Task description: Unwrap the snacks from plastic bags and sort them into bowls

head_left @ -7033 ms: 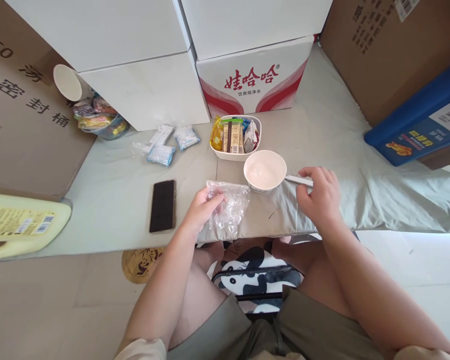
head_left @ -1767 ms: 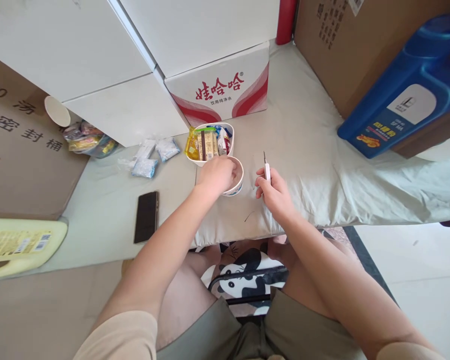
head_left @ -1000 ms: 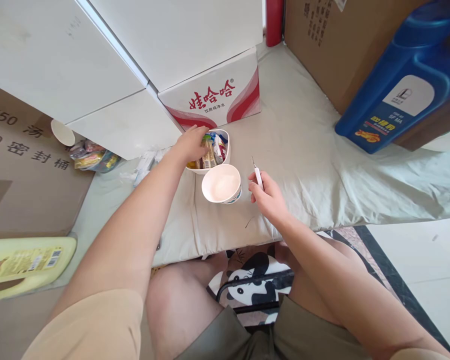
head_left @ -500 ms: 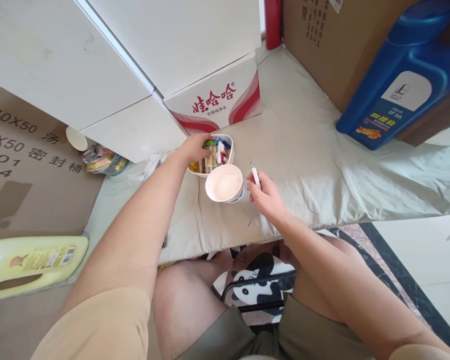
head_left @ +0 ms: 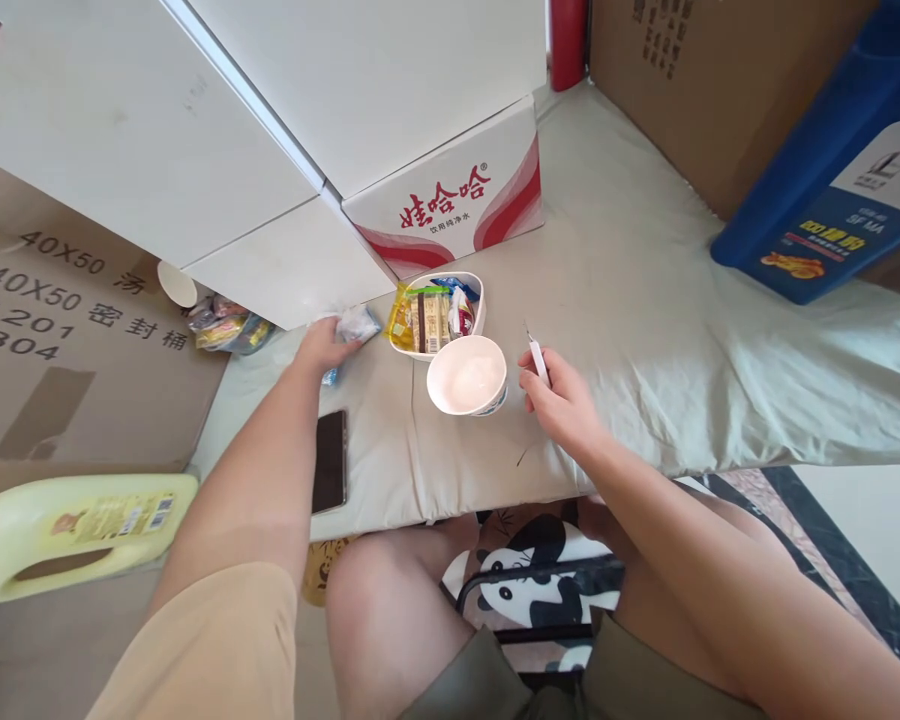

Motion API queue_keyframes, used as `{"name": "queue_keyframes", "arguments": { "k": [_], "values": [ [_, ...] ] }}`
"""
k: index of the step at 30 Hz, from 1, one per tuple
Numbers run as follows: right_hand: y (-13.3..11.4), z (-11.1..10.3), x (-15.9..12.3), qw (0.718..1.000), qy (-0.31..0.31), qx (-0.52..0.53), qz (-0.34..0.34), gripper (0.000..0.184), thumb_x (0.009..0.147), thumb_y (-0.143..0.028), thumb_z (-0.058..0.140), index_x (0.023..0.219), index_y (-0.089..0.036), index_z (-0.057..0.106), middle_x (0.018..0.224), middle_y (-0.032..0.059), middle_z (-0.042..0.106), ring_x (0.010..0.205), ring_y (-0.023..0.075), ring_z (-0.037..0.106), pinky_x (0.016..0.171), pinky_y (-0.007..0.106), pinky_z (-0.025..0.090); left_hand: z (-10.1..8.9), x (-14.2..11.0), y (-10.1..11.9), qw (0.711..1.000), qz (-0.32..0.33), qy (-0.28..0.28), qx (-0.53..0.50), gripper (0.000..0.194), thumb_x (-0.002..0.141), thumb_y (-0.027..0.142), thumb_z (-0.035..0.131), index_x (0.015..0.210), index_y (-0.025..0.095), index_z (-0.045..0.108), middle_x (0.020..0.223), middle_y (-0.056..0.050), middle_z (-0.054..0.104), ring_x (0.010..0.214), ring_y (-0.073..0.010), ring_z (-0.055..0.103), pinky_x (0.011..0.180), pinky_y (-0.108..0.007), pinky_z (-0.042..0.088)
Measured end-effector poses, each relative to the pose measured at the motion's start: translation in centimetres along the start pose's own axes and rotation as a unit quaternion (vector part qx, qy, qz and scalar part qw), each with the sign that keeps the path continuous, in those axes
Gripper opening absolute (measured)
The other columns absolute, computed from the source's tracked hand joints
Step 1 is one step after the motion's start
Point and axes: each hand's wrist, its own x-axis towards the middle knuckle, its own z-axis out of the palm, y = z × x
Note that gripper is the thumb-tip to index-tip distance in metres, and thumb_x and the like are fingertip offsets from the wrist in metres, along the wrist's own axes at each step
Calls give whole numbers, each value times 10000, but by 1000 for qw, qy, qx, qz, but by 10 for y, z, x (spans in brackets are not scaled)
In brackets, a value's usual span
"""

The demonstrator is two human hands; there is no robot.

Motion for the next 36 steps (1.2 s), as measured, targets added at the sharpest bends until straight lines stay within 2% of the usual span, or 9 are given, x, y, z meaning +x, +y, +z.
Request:
{"name": "queue_keyframes", "arguments": {
  "k": [2, 6, 11, 15, 19, 21, 25, 30, 36],
  "values": [
    [-1, 3, 1, 1000, -2, -15, 0, 184, 810, -369, 467, 910, -232, 537, 658, -31, 544, 622, 165, 517, 622, 312, 390, 16, 8, 8, 999, 49, -15, 4, 740, 732, 399, 682, 1374, 109, 458, 1523, -202, 434, 1416, -325, 405, 1153, -418, 331],
    [-3, 5, 4, 1000, 2, -28, 3, 175, 808, -363, 468, 906, -233, 534, 646, -40, 528, 621, 163, 510, 622, 305, 385, 33, 18, 22, 1000, 19, 1, 7, 677, 770, 327, 636, 1394, 135, 455, 1428, -197, 531, 1328, -329, 503, 1097, -423, 401],
    [-5, 8, 8, 999, 17, -21, -19, 163, 814, -347, 477, 925, -240, 528, 652, -50, 513, 603, 150, 496, 610, 296, 380, 18, 6, 14, 997, 28, 69, -21, 455, 842, 249, 530, 1290, 179, 560, 1319, -162, 604, 1262, -338, 545, 1073, -483, 421],
    [-6, 9, -5, 999, 26, -18, -34, 145, 813, -331, 484, 920, -240, 522, 641, -56, 504, 592, 146, 496, 590, 290, 376, -9, -32, 1, 972, 70, 197, -105, 443, 818, 129, 501, 1252, 146, 583, 1361, -154, 547, 1340, -281, 476, 1150, -455, 372],
    [-7, 1, -33, 999, 10, -15, -42, 127, 824, -343, 488, 895, -240, 514, 598, -68, 466, 555, 140, 475, 563, 287, 372, -13, -112, 3, 933, 166, 266, -173, 442, 798, 110, 536, 1234, 159, 588, 1383, -142, 496, 1335, -270, 473, 1135, -475, 403],
    [-7, -4, -46, 999, -1, -14, -47, 124, 831, -345, 484, 889, -239, 512, 593, -70, 451, 544, 135, 460, 556, 283, 364, 2, -161, 19, 912, 248, 262, -195, 440, 815, 113, 545, 1245, 198, 587, 1401, -127, 483, 1341, -274, 472, 1121, -485, 419],
    [-8, -10, -61, 996, -9, -52, -77, 128, 835, -347, 485, 879, -233, 522, 605, -62, 451, 553, 132, 437, 552, 271, 344, 58, -233, 73, 866, 411, 149, -241, 417, 855, 48, 497, 1187, 258, 638, 1442, -85, 441, 1301, -240, 514, 1043, -420, 498],
    [-9, -5, -63, 981, -50, -150, -115, 120, 848, -318, 453, 857, -225, 528, 624, -38, 500, 571, 140, 460, 570, 260, 347, 112, -242, 124, 832, 478, 113, -256, 575, 803, -47, 437, 1234, 272, 644, 1415, -93, 437, 1395, -293, 391, 1103, -530, 431],
    [-9, -1, -64, 911, -148, -361, -133, 177, 877, -276, 397, 914, -221, 561, 643, 6, 580, 537, 163, 483, 533, 264, 251, 113, -244, 120, 848, 452, 82, -264, 622, 759, -52, 459, 1276, 255, 619, 1409, -117, 413, 1351, -287, 416, 1099, -523, 433]
  ]
}}
